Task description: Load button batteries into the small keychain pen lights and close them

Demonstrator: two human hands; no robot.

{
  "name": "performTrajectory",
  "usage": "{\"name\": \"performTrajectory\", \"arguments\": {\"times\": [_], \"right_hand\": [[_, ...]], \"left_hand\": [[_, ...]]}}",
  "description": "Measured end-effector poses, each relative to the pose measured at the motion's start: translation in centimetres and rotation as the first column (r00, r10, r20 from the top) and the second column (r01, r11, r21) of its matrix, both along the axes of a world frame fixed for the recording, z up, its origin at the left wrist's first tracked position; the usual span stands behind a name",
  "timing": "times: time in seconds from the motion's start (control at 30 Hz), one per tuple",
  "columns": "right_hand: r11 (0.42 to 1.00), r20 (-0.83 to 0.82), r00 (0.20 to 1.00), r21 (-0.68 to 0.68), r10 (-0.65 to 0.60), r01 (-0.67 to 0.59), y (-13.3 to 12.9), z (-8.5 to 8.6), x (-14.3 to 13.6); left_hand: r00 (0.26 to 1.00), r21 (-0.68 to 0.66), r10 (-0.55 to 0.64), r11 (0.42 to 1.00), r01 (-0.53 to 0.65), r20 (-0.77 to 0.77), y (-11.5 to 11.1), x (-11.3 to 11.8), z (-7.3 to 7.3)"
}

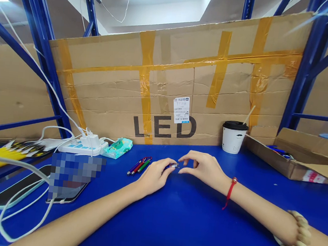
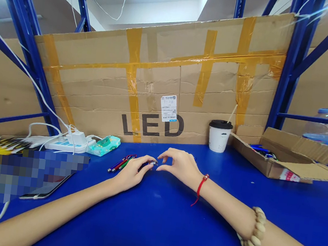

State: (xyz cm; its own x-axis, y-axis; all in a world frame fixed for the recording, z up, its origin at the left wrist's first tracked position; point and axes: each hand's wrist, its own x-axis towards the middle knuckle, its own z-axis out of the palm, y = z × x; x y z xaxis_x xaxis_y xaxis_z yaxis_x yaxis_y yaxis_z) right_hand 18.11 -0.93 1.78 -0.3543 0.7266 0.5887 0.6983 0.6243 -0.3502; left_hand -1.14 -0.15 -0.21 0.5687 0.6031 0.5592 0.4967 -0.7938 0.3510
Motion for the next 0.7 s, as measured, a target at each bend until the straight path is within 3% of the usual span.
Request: {"name": "performTrajectory", "arguments": {"times": [0.23,0.37,0.53,0.7], "right_hand": [[0.924,0.206,0.977,0.359,0.061,-0.134,-0.2,-0.08,0.4],[0.852,0.283,0.959,0.499,0.01,-0.156,-0.35,-0.02,0.48],[0.825,0.302,0.951,0.551,-0.06,-0.123,-0.75,0.28,0.53],[0.826,0.322,0.946,0.544,-0.044,-0.147,-1.04,0.37,0.44]], "left_hand": [[0.999,-0.016,-0.032,0.999,0.032,0.001,-0.03,-0.12,-0.05],[0.998,-0.014,-0.056,0.998,0.056,0.0,0.03,-0.13,-0.15],[0.998,-0.002,-0.065,0.998,0.065,0.003,0.02,-0.11,-0.1],[0.996,-0.028,-0.086,0.996,0.086,-0.006,-0.13,-0.24,-0.05]]}}
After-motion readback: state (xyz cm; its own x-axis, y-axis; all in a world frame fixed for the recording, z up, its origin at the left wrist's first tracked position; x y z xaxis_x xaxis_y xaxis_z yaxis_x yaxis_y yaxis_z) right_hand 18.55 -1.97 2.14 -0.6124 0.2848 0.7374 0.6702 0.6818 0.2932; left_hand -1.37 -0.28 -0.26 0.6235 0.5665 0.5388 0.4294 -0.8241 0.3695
